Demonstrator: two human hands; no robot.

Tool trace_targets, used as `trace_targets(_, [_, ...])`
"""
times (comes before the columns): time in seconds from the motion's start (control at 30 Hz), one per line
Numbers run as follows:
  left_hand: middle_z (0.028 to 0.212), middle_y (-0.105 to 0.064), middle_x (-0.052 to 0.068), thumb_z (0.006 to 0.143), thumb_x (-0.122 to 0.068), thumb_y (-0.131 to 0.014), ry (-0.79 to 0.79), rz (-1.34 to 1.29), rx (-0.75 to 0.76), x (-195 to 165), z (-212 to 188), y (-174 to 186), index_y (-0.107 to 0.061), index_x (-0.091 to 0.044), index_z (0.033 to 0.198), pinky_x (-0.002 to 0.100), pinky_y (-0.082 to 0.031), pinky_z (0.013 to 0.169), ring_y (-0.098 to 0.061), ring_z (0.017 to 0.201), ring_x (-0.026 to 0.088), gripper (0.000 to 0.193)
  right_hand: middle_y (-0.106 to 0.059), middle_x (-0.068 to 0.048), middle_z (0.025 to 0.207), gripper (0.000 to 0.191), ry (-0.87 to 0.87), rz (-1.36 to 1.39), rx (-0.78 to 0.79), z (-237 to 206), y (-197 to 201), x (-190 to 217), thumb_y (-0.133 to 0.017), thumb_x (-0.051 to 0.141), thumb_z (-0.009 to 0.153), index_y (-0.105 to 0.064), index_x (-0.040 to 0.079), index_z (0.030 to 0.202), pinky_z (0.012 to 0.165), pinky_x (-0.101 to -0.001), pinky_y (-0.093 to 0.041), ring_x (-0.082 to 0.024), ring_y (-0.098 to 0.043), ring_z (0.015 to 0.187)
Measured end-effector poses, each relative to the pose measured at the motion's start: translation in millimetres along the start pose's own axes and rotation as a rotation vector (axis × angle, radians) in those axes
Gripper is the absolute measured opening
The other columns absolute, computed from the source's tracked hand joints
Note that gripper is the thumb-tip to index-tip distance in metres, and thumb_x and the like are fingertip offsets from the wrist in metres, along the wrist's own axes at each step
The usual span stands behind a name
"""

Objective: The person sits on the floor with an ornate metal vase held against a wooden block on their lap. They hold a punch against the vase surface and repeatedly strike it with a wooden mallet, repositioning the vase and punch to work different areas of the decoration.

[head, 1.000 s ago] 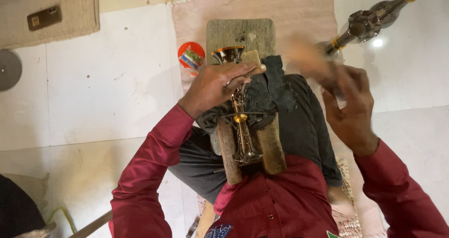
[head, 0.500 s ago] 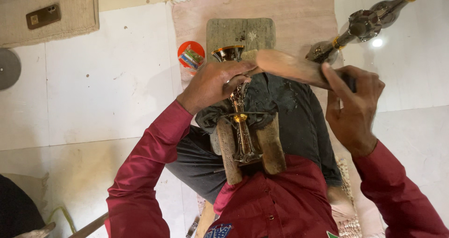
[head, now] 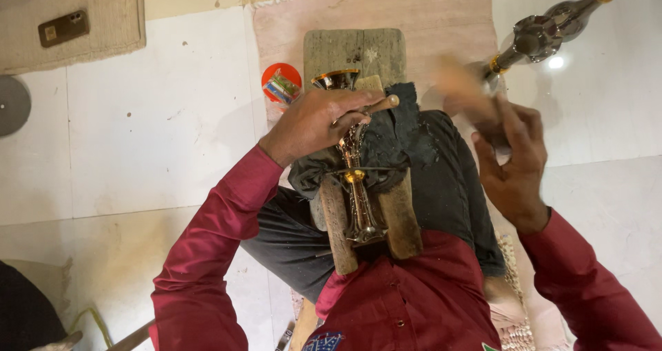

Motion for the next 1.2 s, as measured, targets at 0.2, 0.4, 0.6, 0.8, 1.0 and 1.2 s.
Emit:
trace_targets(0.2, [0.118,-0.076,0.009,0.095,-0.018,-0.074,-0.022,-0.061,-0.028,-1.0,1.9,2.6,-0.061,-0.017,0.141,0.035,-0.063,0.073,-0.079,0.089,0.021,0.048,-0.052,-0.02,0.135,0.06,0.092,-0.158,0.005,-7.2,-0.5,-4.6,-0.068,-0.009,0.101,-0.05,0.009,0.156,0.093,-0.0396,-0.059,-0.03,-0.064,0.119])
trace_targets(0.4, [0.12,-0.076,0.009,0.094,-0.019,-0.076,-0.017,-0.057,-0.006,0.4,4.4,3.5,-0.062,-0.016,0.14,0.034,-0.062,0.075,-0.079,0.09,0.02,0.048,-0.055,-0.02,0.136,0.063,0.151,-0.282,0.0,-11.4,0.6,-10.4,-0.068,-0.01,0.099,-0.053,0.008,0.157,0.093,-0.0393,-0.058,-0.032,-0.061,0.12])
trace_targets(0.6, [0.12,-0.076,0.007,0.096,-0.02,-0.074,0.038,-0.1,0.035,1.5,7.3,1.0,-0.063,-0.019,0.139,0.031,-0.064,0.075,-0.08,0.09,0.017,0.045,-0.057,-0.018,0.13,0.064,0.234,-0.433,-0.021,-19.7,-1.9,-16.0,-0.071,-0.011,0.094,-0.056,0.008,0.153,0.094,-0.0385,-0.049,-0.029,-0.055,0.116])
trace_targets(0.8, [0.109,-0.079,0.006,0.096,-0.02,-0.076,0.036,0.072,0.052,5.6,3.0,-1.5,-0.067,-0.018,0.137,0.037,-0.06,0.07,-0.076,0.08,0.019,0.042,-0.06,-0.017,0.125,0.072,0.182,-0.58,0.069,-26.0,-5.1,-16.2,-0.072,-0.009,0.094,-0.053,0.015,0.158,0.099,-0.0463,-0.048,-0.032,-0.057,0.115])
trace_targets(1.0, [0.105,-0.079,0.005,0.101,-0.011,-0.073,0.143,-0.17,-0.197,15.1,-11.4,-7.8,-0.06,-0.016,0.142,0.027,-0.064,0.063,-0.077,0.078,0.011,0.043,-0.061,-0.016,0.119,0.074,0.084,-0.484,0.312,-11.1,-13.7,-15.3,-0.071,-0.002,0.088,-0.054,0.018,0.156,0.095,-0.0468,-0.048,-0.034,-0.06,0.107])
trace_targets(1.2, [0.105,-0.078,0.007,0.098,-0.009,-0.078,0.125,-0.151,-0.335,11.1,-27.0,-15.3,-0.06,-0.013,0.143,0.032,-0.061,0.078,-0.075,0.089,0.015,0.049,-0.062,-0.016,0.121,0.071,0.193,-0.551,0.362,12.9,-16.9,-9.2,-0.066,-0.001,0.087,-0.055,0.017,0.154,0.093,-0.0449,-0.048,-0.033,-0.059,0.104])
Point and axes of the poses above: each hand's wrist, its own z-axis towards the middle knuckle, its own y-axis out of the back of the hand, x = y × z, the point moved 2 cm from there along z, towards the middle knuckle
